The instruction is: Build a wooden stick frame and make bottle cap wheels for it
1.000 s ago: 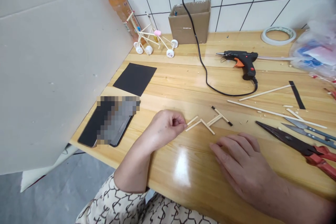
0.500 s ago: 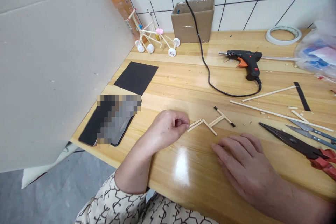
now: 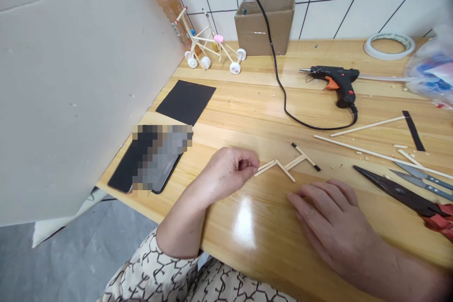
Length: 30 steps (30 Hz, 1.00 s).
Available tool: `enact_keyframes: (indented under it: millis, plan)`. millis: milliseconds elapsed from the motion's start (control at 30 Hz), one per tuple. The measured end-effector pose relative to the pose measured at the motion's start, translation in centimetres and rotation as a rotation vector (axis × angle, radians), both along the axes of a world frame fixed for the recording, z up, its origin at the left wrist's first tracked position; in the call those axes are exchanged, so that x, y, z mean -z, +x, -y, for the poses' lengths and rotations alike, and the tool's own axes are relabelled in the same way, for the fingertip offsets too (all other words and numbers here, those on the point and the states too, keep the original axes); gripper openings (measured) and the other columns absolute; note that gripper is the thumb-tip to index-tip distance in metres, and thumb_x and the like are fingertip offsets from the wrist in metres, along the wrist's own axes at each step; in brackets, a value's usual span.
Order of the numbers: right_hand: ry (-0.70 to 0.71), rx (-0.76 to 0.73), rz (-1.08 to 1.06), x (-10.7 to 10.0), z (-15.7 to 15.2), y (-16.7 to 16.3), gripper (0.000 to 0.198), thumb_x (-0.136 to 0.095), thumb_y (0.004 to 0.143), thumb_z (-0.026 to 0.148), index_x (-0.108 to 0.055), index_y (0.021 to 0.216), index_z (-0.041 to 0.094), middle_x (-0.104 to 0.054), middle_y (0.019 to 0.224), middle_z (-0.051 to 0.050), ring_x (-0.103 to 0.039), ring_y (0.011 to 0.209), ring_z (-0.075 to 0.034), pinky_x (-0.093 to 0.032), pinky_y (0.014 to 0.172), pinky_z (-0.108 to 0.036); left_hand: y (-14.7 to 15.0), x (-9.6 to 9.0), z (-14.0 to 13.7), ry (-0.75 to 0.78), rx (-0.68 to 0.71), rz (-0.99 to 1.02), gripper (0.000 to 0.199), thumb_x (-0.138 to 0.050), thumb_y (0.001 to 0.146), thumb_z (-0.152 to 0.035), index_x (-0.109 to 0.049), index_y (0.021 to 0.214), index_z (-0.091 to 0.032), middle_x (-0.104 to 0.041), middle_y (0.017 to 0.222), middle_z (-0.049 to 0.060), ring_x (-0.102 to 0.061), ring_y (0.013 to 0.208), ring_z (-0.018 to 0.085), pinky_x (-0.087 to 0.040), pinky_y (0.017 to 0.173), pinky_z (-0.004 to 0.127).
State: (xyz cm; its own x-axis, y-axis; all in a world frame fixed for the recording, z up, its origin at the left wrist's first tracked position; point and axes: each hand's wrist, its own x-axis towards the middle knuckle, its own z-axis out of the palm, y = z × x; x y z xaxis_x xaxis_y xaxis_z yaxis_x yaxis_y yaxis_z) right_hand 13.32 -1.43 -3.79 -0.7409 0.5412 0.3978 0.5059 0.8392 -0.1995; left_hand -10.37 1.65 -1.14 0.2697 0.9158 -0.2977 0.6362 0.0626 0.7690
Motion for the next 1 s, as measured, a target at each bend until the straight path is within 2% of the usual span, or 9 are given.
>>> enact_keyframes:
  millis: [433,667,767,1000]
  plan:
    - [-0.007,0.007,0.012,0.1,0.0,0.0,0.029,-0.045,0.077,0.008,-0.064,0.099,0.009,-0.061,0.095,-0.015,-0.052,0.09,-0.027,-0.039,0.08,-0.048,0.1,-0.1,0.1,0.003,-0.002,0.012,0.016,-0.049,0.079,-0.017,-0.065,0.078,-0.016,-0.053,0.062,-0.002,-0.044,0.056,0.009,-0.033,0.052,0.02]
    - [-0.014,0.008,0.017,-0.1,0.0,-0.1,0.028,-0.045,0.077,0.007,-0.064,0.097,0.007,-0.061,0.094,-0.016,-0.051,0.089,-0.028,-0.037,0.081,-0.047,-0.3,-0.4,0.0,0.032,0.009,0.048,0.018,-0.051,0.08,-0.016,-0.068,0.085,-0.016,-0.061,0.071,0.0,-0.051,0.062,0.011,-0.04,0.058,0.021]
    - [-0.018,0.011,0.005,0.0,0.0,0.0,0.028,-0.045,0.076,0.007,-0.064,0.098,0.008,-0.061,0.095,-0.015,-0.051,0.089,-0.027,-0.037,0.082,-0.047,-0.9,-0.7,-0.1,0.058,0.031,0.055,0.019,-0.052,0.079,-0.014,-0.068,0.089,-0.016,-0.061,0.076,0.001,-0.053,0.066,0.011,-0.043,0.061,0.022]
    - [-0.011,0.013,0.026,0.1,0.0,0.0,0.028,-0.045,0.077,0.008,-0.064,0.098,0.009,-0.061,0.094,-0.015,-0.051,0.089,-0.027,-0.037,0.081,-0.046,-1.1,-0.9,-0.4,0.075,0.121,-0.015,0.021,-0.054,0.078,-0.013,-0.069,0.092,-0.018,-0.058,0.075,0.001,-0.052,0.068,0.012,-0.044,0.064,0.023]
